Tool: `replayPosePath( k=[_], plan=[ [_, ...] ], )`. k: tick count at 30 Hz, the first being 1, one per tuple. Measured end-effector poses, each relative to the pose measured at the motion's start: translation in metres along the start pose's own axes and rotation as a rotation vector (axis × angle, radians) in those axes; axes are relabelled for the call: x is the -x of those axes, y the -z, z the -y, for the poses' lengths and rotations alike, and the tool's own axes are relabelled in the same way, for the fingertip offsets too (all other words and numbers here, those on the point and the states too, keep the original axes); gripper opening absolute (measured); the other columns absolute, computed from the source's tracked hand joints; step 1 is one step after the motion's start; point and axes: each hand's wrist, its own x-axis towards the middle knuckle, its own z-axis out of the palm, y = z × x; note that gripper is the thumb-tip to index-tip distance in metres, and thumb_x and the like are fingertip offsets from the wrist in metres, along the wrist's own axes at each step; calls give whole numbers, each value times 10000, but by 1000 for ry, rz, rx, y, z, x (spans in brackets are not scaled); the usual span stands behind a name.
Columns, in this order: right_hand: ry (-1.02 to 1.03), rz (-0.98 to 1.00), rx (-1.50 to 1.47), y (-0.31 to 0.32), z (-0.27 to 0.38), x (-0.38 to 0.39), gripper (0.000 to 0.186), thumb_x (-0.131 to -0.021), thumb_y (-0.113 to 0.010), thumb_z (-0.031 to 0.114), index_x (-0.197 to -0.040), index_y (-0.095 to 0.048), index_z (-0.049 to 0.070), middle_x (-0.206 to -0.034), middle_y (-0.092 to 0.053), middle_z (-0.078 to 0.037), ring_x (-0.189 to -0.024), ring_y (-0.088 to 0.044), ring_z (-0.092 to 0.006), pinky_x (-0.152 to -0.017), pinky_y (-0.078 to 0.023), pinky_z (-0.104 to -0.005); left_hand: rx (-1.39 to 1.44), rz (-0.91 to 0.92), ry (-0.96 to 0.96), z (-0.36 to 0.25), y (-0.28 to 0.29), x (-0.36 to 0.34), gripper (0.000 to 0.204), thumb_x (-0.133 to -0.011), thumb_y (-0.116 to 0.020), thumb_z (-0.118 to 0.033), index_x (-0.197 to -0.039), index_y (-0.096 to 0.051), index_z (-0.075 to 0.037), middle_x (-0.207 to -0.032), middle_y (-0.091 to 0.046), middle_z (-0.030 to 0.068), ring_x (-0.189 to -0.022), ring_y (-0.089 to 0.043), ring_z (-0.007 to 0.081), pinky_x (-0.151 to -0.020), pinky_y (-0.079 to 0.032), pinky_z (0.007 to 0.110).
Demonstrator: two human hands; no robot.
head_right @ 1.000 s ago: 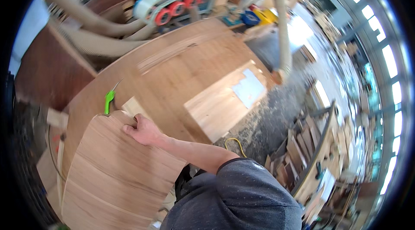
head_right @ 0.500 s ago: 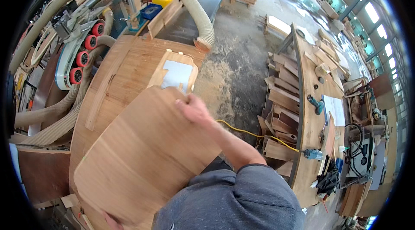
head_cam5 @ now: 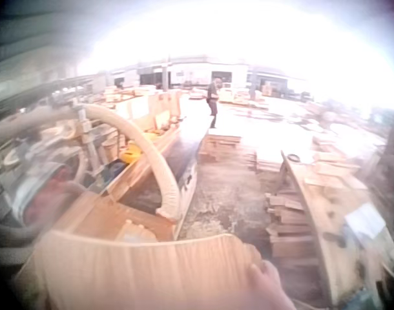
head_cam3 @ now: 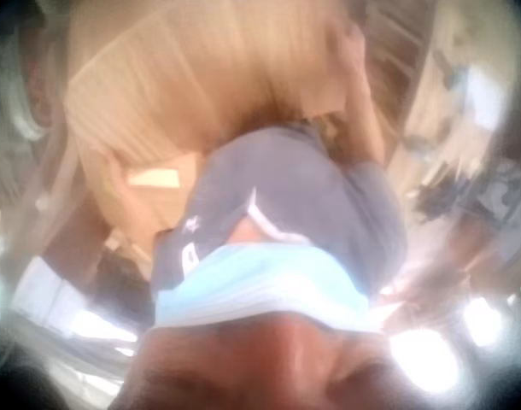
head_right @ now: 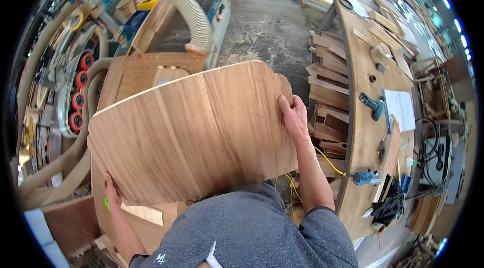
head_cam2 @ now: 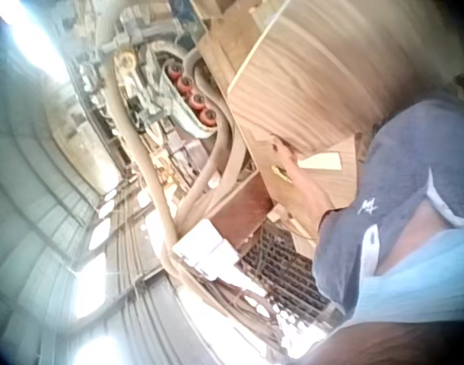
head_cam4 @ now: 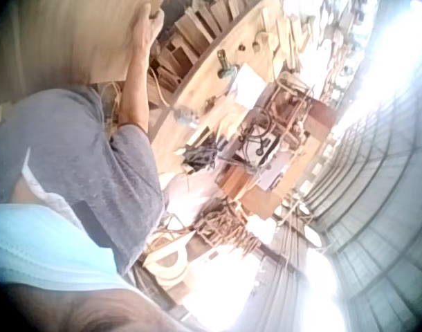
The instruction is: The person uses a handheld electric router to smooth the edges of a large, curved wooden panel. They move the panel to a workbench, perform the routing operation, and then carry the panel to a nearby table to place it on top of other similar pieces. The person also handles smaller wooden strips and a piece of paper during the process.
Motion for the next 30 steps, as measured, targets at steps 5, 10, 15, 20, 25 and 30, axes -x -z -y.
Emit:
replayPosePath(
  k=[5, 10, 15, 20, 25, 30],
  plan=[
    [4, -122, -120, 32, 1, -38, 415, -971, -670, 352, -1153, -644, -19, -910, -650, -19, -838, -563, -105, -773, -471, -294, -56, 90, -24, -60, -90, -54, 987, -897, -641, -682, -1507, -358, 40, -1535, -445, 157, -1417, -403, 271, -1177, -317, 413],
    [30, -203, -137, 42, 7, -89, 372, -985, -654, 327, -1132, -640, -14, -950, -661, -23, -845, -568, -105, -774, -470, -287, -48, 223, -129, -108, -174, -116, 969, -890, -653, -679, -1485, -397, 42, -1518, -464, 164, -1402, -424, 272, -1173, -316, 412],
    [29, -277, -124, 49, 41, -130, 350, -991, -653, 332, -1110, -637, 4, -924, -628, 3, -831, -536, -90, -762, -453, -273, -6, 252, -171, -156, -259, -158, 837, -895, -677, -648, -1378, -528, 19, -1361, -591, 124, -1271, -524, 231, -1100, -386, 388],
    [15, -366, -151, 56, 56, -156, 363, -1002, -656, 363, -1125, -625, 23, -933, -618, 10, -836, -526, -87, -758, -449, -273, -3, 407, -196, -199, -328, -184, 765, -889, -685, -649, -1295, -597, -6, -1250, -647, 88, -1166, -572, 203, -1029, -434, 380],
    [-112, -374, -147, 78, 46, -211, 381, -1001, -654, 371, -1139, -622, 18, -938, -619, 3, -842, -527, -104, -768, -451, -287, -97, 385, -198, -234, -398, -208, 781, -899, -670, -651, -1294, -594, 18, -1264, -646, 112, -1179, -571, 220, -1028, -435, 380],
    [-101, -385, -157, 91, 29, -301, 379, -994, -648, 366, -1119, -627, 9, -934, -616, -7, -842, -522, -113, -761, -449, -294, -206, 249, -152, -266, -475, -230, 767, -941, -637, -614, -1319, -572, 51, -1298, -634, 142, -1196, -567, 231, -1046, -426, 372]
  ],
)
